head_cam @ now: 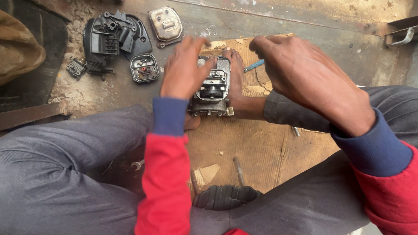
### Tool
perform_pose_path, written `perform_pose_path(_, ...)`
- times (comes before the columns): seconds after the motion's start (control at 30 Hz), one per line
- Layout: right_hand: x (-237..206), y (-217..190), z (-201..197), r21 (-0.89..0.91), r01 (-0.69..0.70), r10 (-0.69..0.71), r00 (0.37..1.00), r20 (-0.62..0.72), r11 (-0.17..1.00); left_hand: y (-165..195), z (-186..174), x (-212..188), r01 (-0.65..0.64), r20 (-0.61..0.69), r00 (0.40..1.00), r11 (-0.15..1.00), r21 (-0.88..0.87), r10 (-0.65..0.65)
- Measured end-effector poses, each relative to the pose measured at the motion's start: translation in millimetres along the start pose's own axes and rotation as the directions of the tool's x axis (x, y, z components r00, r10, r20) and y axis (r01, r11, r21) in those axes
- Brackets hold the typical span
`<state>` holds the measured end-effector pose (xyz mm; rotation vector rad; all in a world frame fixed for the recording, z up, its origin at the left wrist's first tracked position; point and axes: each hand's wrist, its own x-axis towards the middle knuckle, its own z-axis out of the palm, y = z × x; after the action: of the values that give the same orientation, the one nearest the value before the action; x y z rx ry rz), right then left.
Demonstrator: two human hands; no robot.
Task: The person sits on the floor of a repair workshop and disassembles a small motorcycle engine placed on cardboard. They use a screwdriver to unscrew fasteners, remove covers and small parts, set parts aside, and manipulate the engine casing by hand.
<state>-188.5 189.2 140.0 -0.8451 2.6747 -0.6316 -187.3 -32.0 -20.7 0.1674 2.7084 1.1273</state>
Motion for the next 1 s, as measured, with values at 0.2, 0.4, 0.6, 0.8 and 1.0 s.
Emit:
perform_pose_path(0.2, 2.0, -2.8, 7.6, -0.071, 0.038, -0.037, 0.999, 0.017, 0.997, 14.5, 15.8, -65.1, -0.023, -0.096, 0.995, 0.988, 0.152, 0.038)
perform_pose_path(0.4, 1.2, -16.4, 12.0, -0.086, 0.032, -0.03, 0.999, 0.023, 0.996, 11.7, 60.0, -97.1, 0.063, -0.254, 0.965, 0.997, -0.038, -0.071)
perform_pose_path(0.6, 2.9, -27.9, 16.7, -0.077, 0.083, -0.082, 0.996, 0.021, 0.994, -3.3, 100.0, -112.7, -0.003, -0.407, 0.913, 0.999, 0.054, 0.025)
perform_pose_path(0.8, 0.2, -30.0, 17.7, -0.081, 0.083, -0.082, 0.997, 0.01, 0.993, -8.7, 120.0, -117.9, -0.041, -0.493, 0.864, 0.99, 0.137, 0.104)
perform_pose_path(1.0, -5.7, -29.2, 22.3, -0.112, 0.122, -0.12, 0.993, 0.017, 0.986, -8.7, 111.8, -116.2, -0.057, -0.487, 0.867, 0.992, 0.114, 0.106)
